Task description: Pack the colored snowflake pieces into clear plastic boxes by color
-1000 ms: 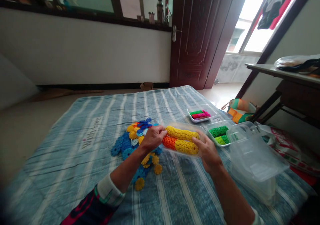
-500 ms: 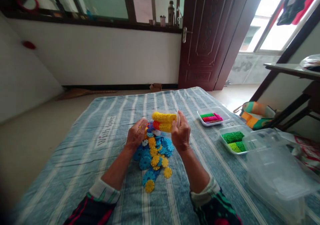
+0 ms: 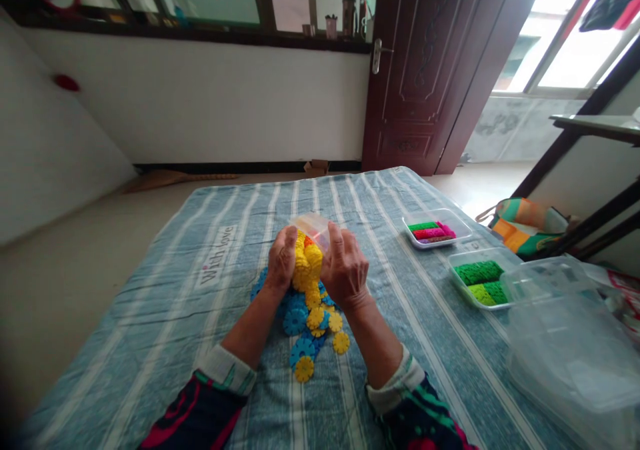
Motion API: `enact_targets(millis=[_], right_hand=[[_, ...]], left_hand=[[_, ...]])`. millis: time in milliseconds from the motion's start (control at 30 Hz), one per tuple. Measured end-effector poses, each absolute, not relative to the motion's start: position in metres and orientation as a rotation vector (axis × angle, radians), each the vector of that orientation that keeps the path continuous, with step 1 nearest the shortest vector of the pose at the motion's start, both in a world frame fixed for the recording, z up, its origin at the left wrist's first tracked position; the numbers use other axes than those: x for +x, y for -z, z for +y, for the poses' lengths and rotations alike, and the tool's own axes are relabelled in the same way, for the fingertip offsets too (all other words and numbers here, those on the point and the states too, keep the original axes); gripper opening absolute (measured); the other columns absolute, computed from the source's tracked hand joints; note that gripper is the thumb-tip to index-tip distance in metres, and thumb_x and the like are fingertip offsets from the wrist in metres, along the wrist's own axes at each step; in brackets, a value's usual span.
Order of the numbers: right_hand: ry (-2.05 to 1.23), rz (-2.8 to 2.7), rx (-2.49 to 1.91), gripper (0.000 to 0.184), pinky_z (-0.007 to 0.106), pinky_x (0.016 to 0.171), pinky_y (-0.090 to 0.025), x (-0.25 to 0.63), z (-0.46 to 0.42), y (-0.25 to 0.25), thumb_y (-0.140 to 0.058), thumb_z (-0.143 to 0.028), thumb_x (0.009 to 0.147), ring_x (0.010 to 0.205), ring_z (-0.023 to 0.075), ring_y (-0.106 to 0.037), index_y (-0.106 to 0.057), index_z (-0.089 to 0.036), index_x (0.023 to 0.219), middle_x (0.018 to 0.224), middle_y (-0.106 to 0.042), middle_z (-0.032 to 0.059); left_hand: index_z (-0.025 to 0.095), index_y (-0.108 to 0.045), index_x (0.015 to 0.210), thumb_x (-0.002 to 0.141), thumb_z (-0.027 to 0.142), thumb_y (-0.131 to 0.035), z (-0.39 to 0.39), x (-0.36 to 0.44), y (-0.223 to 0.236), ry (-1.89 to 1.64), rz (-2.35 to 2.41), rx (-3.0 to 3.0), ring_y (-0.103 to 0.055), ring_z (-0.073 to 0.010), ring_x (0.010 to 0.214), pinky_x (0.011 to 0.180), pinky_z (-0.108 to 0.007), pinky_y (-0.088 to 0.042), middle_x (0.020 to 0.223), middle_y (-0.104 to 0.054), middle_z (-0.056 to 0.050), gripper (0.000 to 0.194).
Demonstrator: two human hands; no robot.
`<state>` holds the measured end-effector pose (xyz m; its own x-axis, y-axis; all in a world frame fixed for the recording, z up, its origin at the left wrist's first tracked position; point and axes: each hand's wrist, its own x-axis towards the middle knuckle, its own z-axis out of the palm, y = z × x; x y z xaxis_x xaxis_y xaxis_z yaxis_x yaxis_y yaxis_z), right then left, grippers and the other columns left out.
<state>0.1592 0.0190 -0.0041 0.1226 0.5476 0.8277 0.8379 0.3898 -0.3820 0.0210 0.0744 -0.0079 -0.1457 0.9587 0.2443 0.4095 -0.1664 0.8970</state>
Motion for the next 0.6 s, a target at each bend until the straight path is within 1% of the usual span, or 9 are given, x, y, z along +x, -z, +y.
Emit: enact_targets(millis=[133, 233, 433, 600], right_hand=[[0.349, -1.581, -1.257, 0.048, 0.035, 0.089, -0.054, 0.157, 0.024, 0.008, -0.041, -0.014, 0.091, 0.107, 0.0239, -0.064, -0.052, -0.019, 0.138, 0.115, -0.067, 0.0135], [0.363, -1.595, -1.243, 0.047, 0.036, 0.092, -0.053, 0.158, 0.022, 0.005, -0.04, -0.013, 0.092, 0.109, 0.0241, -0.064, -0.053, -0.019, 0.137, 0.115, -0.067, 0.0136], [0.395, -1.559, -1.175, 0.049, 0.036, 0.092, -0.053, 0.164, 0.003, -0.017, -0.039, -0.009, 0.09, 0.109, 0.023, -0.065, -0.052, -0.019, 0.136, 0.115, -0.067, 0.0128], [0.355, -1.578, -1.177, 0.053, 0.035, 0.091, -0.053, 0.171, -0.003, -0.025, -0.04, -0.009, 0.086, 0.108, 0.0223, -0.065, -0.052, -0.02, 0.137, 0.117, -0.067, 0.012]], left_hand=[[0.019, -0.062, 0.107, 0.096, 0.05, -0.041, 0.073, 0.021, 0.008, -1.311, 1.609, 1.602, -0.066, -0.0217, 0.095, 0.089, -0.033, -0.051, 0.103, -0.072, -0.006, 0.039], [0.019, -0.063, 0.107, 0.093, 0.046, -0.047, 0.073, 0.021, 0.009, -1.327, 1.655, 1.624, -0.065, -0.0224, 0.101, 0.094, -0.033, -0.048, 0.108, -0.071, -0.008, 0.034], [0.017, -0.064, 0.112, 0.089, 0.043, -0.051, 0.077, 0.01, 0.011, -1.317, 1.735, 1.66, -0.064, -0.0222, 0.109, 0.099, -0.033, -0.046, 0.115, -0.071, -0.01, 0.037], [0.018, -0.07, 0.098, 0.085, 0.046, -0.056, 0.079, 0.004, 0.009, -1.2, 1.724, 1.795, -0.067, -0.022, 0.101, 0.096, -0.034, -0.049, 0.105, -0.074, -0.008, 0.034]])
